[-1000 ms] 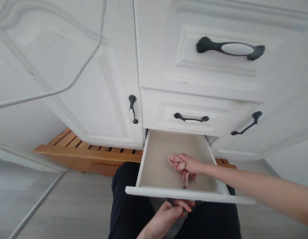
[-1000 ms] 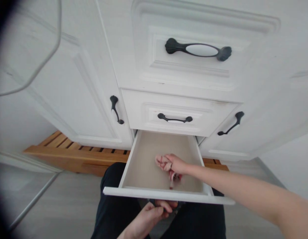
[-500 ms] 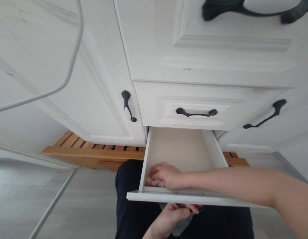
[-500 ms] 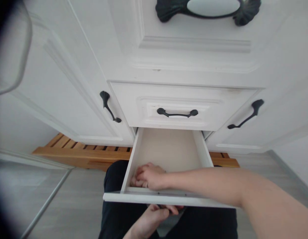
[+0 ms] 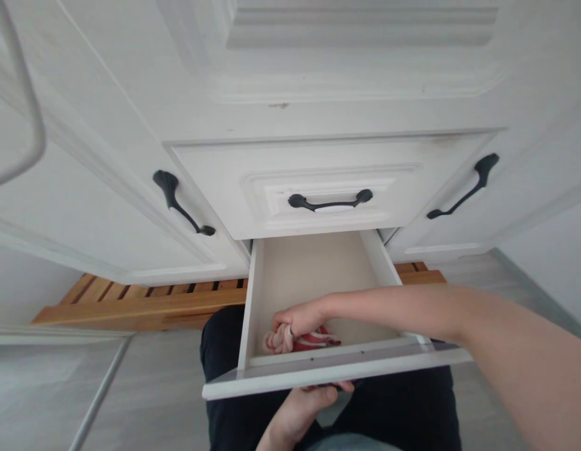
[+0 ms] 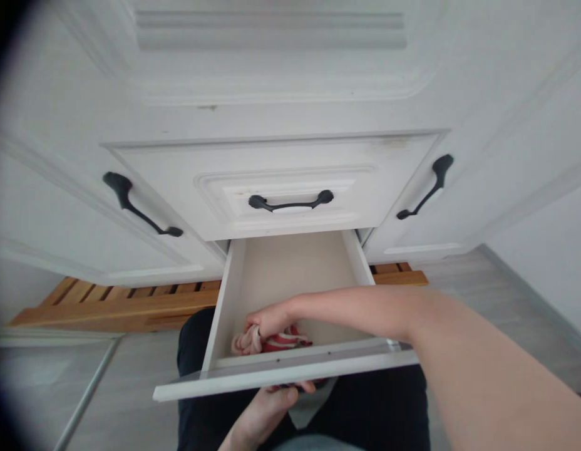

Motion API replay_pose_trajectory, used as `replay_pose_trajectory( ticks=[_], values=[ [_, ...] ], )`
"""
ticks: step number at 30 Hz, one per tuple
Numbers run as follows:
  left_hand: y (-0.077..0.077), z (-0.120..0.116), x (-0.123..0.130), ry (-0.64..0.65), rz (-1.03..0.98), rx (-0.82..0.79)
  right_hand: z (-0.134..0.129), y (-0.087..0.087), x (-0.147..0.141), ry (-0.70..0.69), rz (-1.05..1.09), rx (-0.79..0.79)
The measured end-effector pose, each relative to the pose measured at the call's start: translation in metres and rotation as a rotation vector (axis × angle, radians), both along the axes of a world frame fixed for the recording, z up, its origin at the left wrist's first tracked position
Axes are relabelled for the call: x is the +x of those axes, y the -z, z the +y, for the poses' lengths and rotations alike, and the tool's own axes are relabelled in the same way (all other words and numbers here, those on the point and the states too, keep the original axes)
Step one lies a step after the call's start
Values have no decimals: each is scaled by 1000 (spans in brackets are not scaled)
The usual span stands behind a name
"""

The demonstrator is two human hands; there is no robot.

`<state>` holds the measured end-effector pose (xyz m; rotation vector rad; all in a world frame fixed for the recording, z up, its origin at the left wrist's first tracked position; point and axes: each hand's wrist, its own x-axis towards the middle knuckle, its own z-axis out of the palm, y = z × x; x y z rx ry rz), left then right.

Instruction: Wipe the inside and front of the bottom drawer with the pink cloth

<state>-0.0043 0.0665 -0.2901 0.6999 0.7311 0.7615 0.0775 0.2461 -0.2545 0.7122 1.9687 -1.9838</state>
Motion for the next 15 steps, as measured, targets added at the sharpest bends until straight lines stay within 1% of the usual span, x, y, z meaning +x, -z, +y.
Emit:
replay_pose_trajectory(
  ticks=[2, 5, 7, 9, 11, 13, 15],
  values=[
    [3, 1, -2, 5, 8, 15, -1, -9, 29, -79, 6, 4],
    [10, -1, -4, 12, 28, 31, -3, -32, 83, -99, -61, 52],
    [15, -2, -3, 11, 33, 16, -6, -47, 117, -110, -203, 167],
    [16, -3, -2, 8, 17, 2, -10, -55, 143, -126, -360, 306],
    [12, -2, 0, 14, -18, 4, -15, -54, 159, -102, -488, 392],
    [5, 0, 2, 17, -56, 15, -17, -45, 165, -32, -561, 411],
    [-2, 2, 4, 7, -85, 21, -18, -34, 164, 73, -609, 420]
  ],
)
